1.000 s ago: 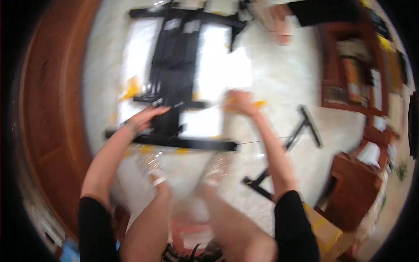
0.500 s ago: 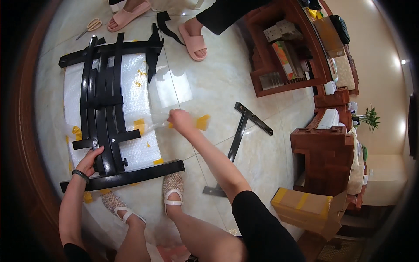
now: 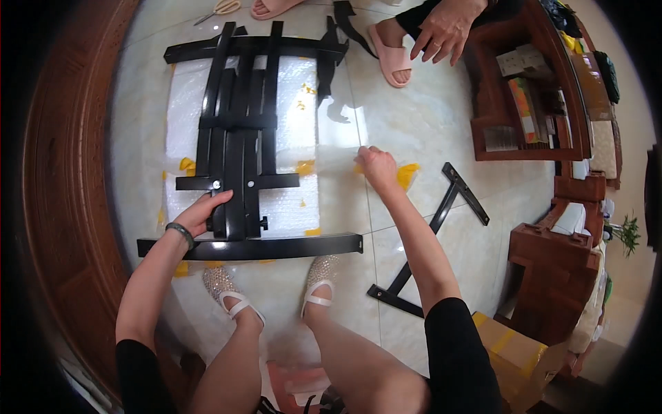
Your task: The person assembles a black metal frame on the floor, removing tape and plastic wrapping from components while another person assists by holding objects and providing tape.
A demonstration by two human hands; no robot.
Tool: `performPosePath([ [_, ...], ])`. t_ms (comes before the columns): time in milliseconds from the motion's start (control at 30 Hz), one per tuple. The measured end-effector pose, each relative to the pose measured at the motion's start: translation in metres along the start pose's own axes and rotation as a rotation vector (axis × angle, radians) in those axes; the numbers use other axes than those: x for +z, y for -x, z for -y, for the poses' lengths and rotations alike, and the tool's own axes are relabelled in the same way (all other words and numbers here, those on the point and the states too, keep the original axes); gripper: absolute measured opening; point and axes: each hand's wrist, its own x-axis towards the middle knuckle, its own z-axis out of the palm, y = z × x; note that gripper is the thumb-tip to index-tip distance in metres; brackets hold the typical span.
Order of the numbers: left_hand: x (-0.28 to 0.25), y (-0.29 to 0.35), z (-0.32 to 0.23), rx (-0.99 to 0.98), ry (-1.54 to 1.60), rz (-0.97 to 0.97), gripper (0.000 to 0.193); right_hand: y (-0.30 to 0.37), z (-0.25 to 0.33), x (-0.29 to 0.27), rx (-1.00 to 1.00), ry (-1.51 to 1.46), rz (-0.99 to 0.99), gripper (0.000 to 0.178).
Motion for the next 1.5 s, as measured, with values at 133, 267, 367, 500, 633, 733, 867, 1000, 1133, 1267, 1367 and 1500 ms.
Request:
performPosePath([
  [133, -0.01, -0.007, 0.006, 0.011, 0.07, 0.041, 0.049, -0.02, -0.001, 0.021, -0.011, 0.037, 0.005, 0.017],
  [267, -0.009, -0.005, 0.008, 0.027, 0.092, 0.044, 0.044, -0.033, 0.017, 0.035, 0.099, 0.054, 0.076, 0.02],
  [367, -0.019, -0.009, 0.011, 0.002, 0.109, 0.104, 0.049, -0.039, 0.021, 0.032, 0.004, 0.06, 0.055, 0.02],
  [500, -0.011, -0.015, 0.009, -0.006, 0.078, 0.12, 0.052, -0.018, -0.066, 0.024, 0.317, 0.152, 0.102, 0.019],
  [633, -0.029, -0.014, 0.017, -0.015, 0.085, 0.07, 0.054, -0.001, -0.107, 0.004, 0.486, 0.148, 0.093, 0.019],
  [733, -0.015, -0.009, 0.009, -0.04, 0.064, 0.072, 0.055, 0.064, -0.233, -0.014, 0.556, 0.274, 0.022, 0.027],
  [867, -0.012, -0.028, 0.017, 0.028, 0.132, 0.212, 0.054, 0.195, -0.393, -0.119, 0.592, 0.833, 0.034, 0.023],
  [1000, -0.025, -0.012, 0.014, -0.014, 0.081, 0.093, 0.059, 0.191, -0.323, -0.072, 0.854, 0.728, -0.002, 0.022],
  [1133, -0.023, -0.011, 0.013, -0.02, 0.049, 0.052, 0.065, 0.09, -0.194, -0.053, 0.468, 0.213, -0.153, 0.034],
  [1267, -0.026, -0.01, 0.015, -0.025, 0.089, 0.001, 0.066, -0.025, -0.03, -0.01, -0.025, -0.184, -0.062, 0.027],
  [1367, -0.024, -0.019, 0.016, -0.017, 0.045, 0.12, 0.079, -0.106, -0.001, 0.028, 0.03, -0.293, -0.044, 0.031],
  [1500, -0.045, -0.031, 0.034, -0.126, -0.06, -0.013, 0.117, -0.187, 0.04, 0.04, 0.334, -0.338, -0.065, 0.054],
])
